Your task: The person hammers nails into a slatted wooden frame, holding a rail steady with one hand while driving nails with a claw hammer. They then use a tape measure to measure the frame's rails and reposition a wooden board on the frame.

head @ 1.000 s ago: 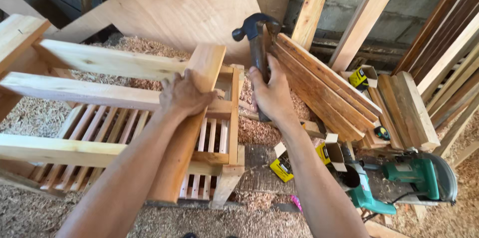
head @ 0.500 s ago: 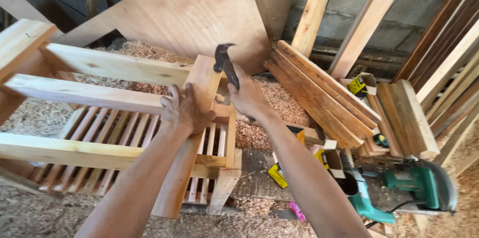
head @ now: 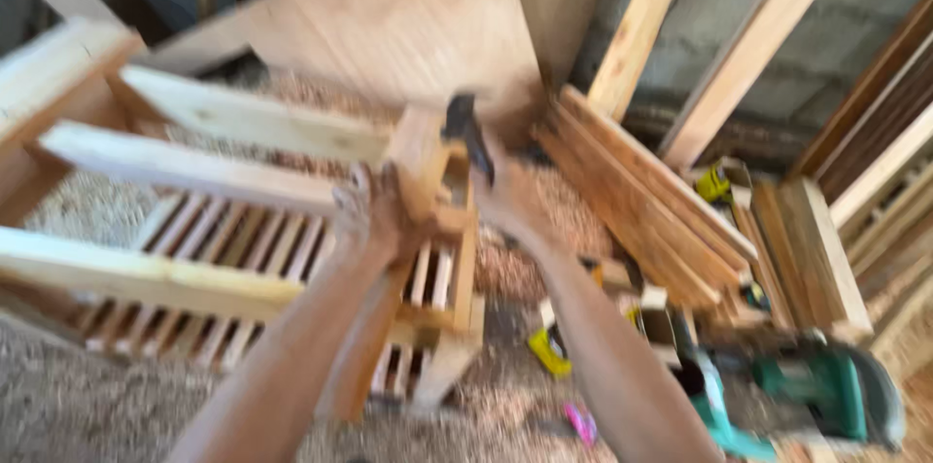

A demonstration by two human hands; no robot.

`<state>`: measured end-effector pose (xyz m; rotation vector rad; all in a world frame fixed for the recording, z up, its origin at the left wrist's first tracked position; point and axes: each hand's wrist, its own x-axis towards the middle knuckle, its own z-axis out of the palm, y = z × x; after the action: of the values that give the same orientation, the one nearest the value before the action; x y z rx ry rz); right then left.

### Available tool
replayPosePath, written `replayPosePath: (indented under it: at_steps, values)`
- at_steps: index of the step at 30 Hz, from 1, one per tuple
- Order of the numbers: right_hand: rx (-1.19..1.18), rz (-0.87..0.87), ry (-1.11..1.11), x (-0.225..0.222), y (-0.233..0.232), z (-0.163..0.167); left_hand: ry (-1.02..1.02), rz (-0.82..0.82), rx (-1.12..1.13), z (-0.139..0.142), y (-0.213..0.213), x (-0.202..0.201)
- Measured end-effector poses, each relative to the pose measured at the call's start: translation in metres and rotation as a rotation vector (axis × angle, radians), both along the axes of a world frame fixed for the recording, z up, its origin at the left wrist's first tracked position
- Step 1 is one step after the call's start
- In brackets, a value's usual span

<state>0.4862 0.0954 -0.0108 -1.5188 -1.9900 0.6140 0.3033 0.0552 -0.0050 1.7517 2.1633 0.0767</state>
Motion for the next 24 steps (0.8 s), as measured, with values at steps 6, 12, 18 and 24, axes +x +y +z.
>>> replayPosePath:
  at_steps: [6,12,18,24]
  values:
    - [-0.135,-0.095,0.038,0.002,0.001,0.002,0.035,-0.002,-0.049,-0.013,-0.004,0.006]
    - [-0.129,-0.097,-0.029,-0.007,-0.017,0.030,0.033,-0.036,-0.090,0.002,-0.007,-0.001]
    - [-0.182,-0.209,0.290,0.011,-0.059,0.074,-0.252,0.042,0.065,0.008,0.017,-0.002]
    - [-0.054,-0.138,0.377,0.028,-0.083,0.100,-0.081,-0.189,0.407,-0.032,0.117,-0.014]
